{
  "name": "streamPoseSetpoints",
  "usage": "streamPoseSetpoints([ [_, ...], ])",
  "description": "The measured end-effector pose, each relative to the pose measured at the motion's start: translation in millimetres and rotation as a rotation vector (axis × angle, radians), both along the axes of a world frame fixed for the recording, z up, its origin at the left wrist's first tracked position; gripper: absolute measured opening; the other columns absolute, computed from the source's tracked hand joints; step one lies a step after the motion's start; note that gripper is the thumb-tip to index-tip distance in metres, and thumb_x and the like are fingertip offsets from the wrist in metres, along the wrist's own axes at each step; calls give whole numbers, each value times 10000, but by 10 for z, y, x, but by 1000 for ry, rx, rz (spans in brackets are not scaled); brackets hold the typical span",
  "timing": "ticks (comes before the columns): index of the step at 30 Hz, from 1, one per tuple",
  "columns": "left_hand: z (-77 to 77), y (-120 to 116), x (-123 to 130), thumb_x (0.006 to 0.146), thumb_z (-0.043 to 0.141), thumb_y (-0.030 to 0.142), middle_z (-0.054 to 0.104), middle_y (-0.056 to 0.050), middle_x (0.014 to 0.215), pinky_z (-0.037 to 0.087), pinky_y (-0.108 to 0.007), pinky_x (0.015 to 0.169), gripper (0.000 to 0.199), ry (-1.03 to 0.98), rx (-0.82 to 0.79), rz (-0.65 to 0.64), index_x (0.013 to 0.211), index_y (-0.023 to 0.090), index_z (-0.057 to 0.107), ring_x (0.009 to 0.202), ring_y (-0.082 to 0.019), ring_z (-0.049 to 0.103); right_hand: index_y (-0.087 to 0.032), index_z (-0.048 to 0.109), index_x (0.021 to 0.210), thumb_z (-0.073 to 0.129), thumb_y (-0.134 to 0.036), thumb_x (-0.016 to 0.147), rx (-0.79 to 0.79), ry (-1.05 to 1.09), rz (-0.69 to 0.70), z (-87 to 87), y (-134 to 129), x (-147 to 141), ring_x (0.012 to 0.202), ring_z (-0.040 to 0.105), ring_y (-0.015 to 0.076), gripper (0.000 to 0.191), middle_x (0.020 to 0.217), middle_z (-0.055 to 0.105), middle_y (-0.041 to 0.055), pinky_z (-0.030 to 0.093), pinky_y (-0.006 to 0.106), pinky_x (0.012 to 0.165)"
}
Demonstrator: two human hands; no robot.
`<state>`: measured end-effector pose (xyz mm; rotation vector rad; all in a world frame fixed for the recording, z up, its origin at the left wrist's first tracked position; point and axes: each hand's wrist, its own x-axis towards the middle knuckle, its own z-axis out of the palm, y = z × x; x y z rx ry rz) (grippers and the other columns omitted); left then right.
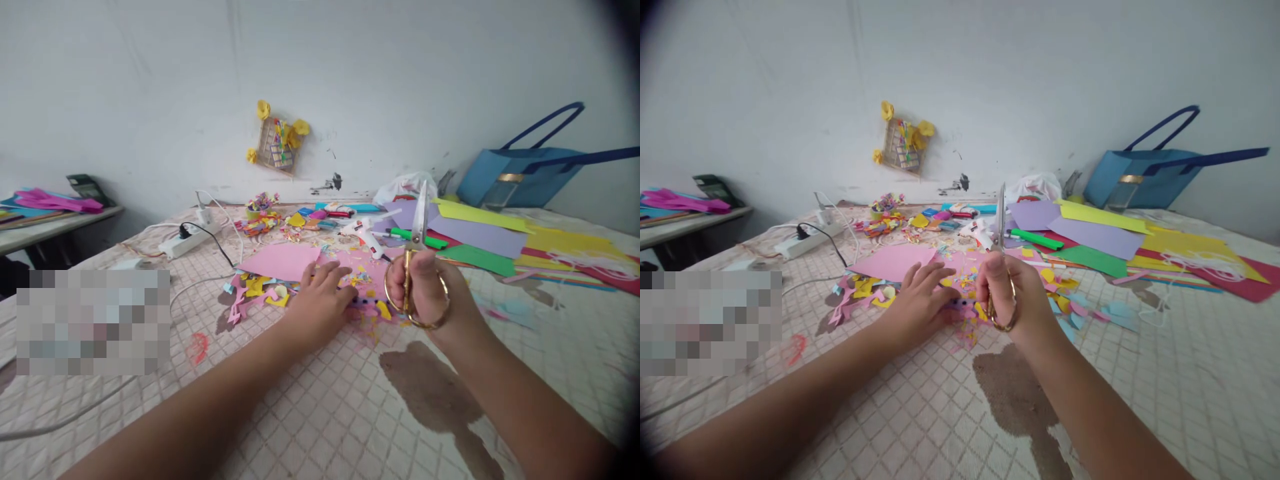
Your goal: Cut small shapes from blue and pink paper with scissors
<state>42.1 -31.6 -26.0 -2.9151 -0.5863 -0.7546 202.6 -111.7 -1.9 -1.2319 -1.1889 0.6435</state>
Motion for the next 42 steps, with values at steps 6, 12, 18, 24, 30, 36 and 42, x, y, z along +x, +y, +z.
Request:
streamPoseSetpoints([
  [6, 201, 43, -175, 815, 536, 328, 647, -54, 873, 458, -336, 670, 209, -334, -272, 271, 988, 210, 521, 769, -197, 591, -193, 454, 494, 401, -739, 727, -218, -174, 169, 96, -164, -143, 315, 382, 80, 596, 398, 445, -15, 261, 205, 322],
  [12, 197, 63, -188, 789, 557, 260, 645, -16, 850, 447, -289, 670, 166, -591, -300, 310, 944, 218, 516, 766, -159, 586, -182, 444, 558, 468, -694, 727, -580, -135, 358, 36, -221, -405, 329, 396, 61, 540, 429, 458, -33, 302, 169, 327],
  [18, 199, 45, -178, 792, 564, 309, 648, -25, 822, 442, -288, 661, 146, -585, -253, 336, 895, 206, 554, 752, -161, 584, -178, 445, 542, 396, -686, 777, -516, 34, 344, -70, -193, -447, 317, 395, 64, 562, 400, 431, -44, 316, 165, 316],
  [24, 189, 54, -181, 787, 572, 293, 633, -14, 797, 435, -271, 623, 149, -627, -233, 352, 903, 209, 532, 700, -143, 568, -170, 454, 522, 390, -699, 770, -552, 252, 470, -97, -179, -469, 279, 361, 54, 588, 375, 426, -49, 297, 152, 273],
  [30, 150, 64, -167, 777, 586, 267, 607, -10, 796, 436, -266, 617, 179, -673, -240, 328, 926, 205, 509, 690, -133, 552, -178, 436, 528, 328, -737, 761, -576, 320, 553, -91, -174, -476, 263, 355, 58, 615, 375, 439, -45, 285, 159, 262],
  [36, 167, 52, -162, 778, 584, 253, 604, -8, 786, 439, -266, 629, 155, -660, -207, 303, 907, 202, 513, 691, -132, 555, -171, 449, 557, 324, -726, 773, -560, 332, 568, -58, -199, -472, 304, 370, 53, 609, 410, 436, -48, 294, 153, 302],
  [42, 188, 26, -164, 785, 578, 259, 615, -11, 802, 447, -273, 638, 141, -647, -195, 296, 905, 209, 525, 709, -141, 568, -176, 445, 541, 386, -714, 759, -520, 152, 450, -49, -177, -484, 331, 357, 58, 584, 419, 410, -43, 277, 174, 337],
])
